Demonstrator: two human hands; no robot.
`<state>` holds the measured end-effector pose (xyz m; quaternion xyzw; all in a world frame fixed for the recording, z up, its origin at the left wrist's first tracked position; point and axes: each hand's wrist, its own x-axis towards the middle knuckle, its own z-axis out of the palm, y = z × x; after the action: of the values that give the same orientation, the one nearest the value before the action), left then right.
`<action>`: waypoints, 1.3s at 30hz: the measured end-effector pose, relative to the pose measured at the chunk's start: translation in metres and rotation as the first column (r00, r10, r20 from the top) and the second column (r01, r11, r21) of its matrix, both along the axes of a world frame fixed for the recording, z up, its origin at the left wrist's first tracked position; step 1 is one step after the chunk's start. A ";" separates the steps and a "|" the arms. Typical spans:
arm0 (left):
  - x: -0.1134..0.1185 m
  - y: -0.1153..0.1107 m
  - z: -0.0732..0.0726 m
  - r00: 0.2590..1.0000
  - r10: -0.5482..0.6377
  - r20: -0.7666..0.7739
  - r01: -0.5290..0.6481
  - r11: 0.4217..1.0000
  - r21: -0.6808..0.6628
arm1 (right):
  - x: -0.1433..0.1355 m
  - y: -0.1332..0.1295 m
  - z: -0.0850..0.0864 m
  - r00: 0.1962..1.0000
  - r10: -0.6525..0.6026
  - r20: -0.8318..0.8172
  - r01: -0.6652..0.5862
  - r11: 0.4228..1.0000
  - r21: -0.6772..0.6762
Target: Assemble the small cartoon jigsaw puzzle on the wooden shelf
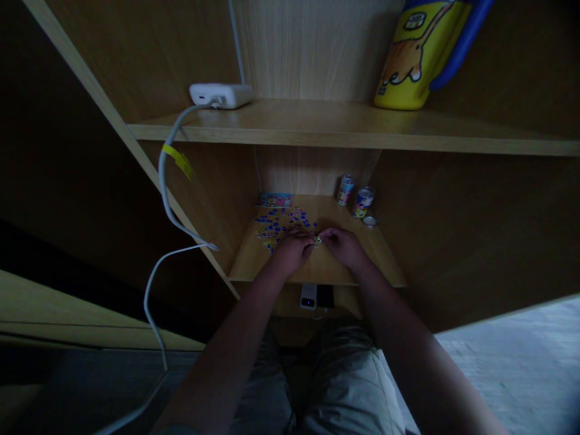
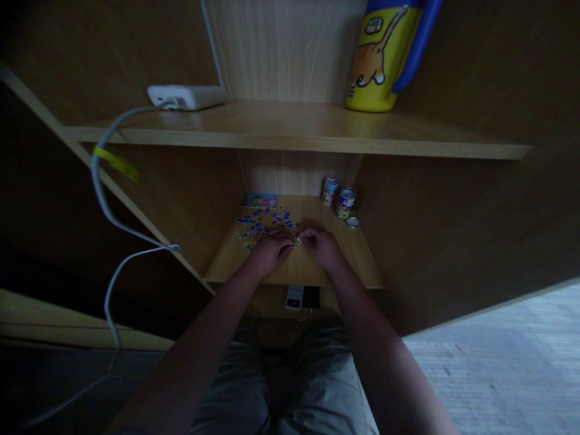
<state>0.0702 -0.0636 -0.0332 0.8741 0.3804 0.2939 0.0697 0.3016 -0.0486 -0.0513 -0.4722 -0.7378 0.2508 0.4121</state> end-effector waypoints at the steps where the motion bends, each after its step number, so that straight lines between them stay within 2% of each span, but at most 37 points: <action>1: 0.000 0.000 0.001 1.000 0.003 -0.009 -0.003 1.000 -0.003 | 0.000 0.000 0.000 1.000 0.002 -0.001 -0.002 1.000 -0.003; 8: 0.001 -0.001 0.001 0.999 0.032 -0.012 -0.032 0.999 -0.013 | -0.001 -0.004 0.000 1.000 0.018 -0.014 -0.019 0.999 -0.026; 22: 0.001 -0.004 0.006 0.999 0.043 -0.003 -0.043 0.999 -0.012 | 0.003 -0.004 0.001 0.987 -0.143 0.075 0.144 0.990 -0.008; 30: 0.002 -0.004 0.006 0.999 0.044 0.005 -0.043 0.999 -0.022 | 0.004 -0.005 0.001 0.990 -0.105 0.091 0.107 0.994 -0.022; 39: 0.002 -0.005 0.009 0.999 0.045 0.009 -0.045 0.999 -0.031 | 0.004 -0.006 0.002 0.987 -0.120 0.110 0.122 0.992 -0.014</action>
<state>0.0724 -0.0682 -0.0245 0.8626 0.4041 0.2939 0.0785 0.3059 -0.0541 -0.0497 -0.5333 -0.7266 0.2066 0.3807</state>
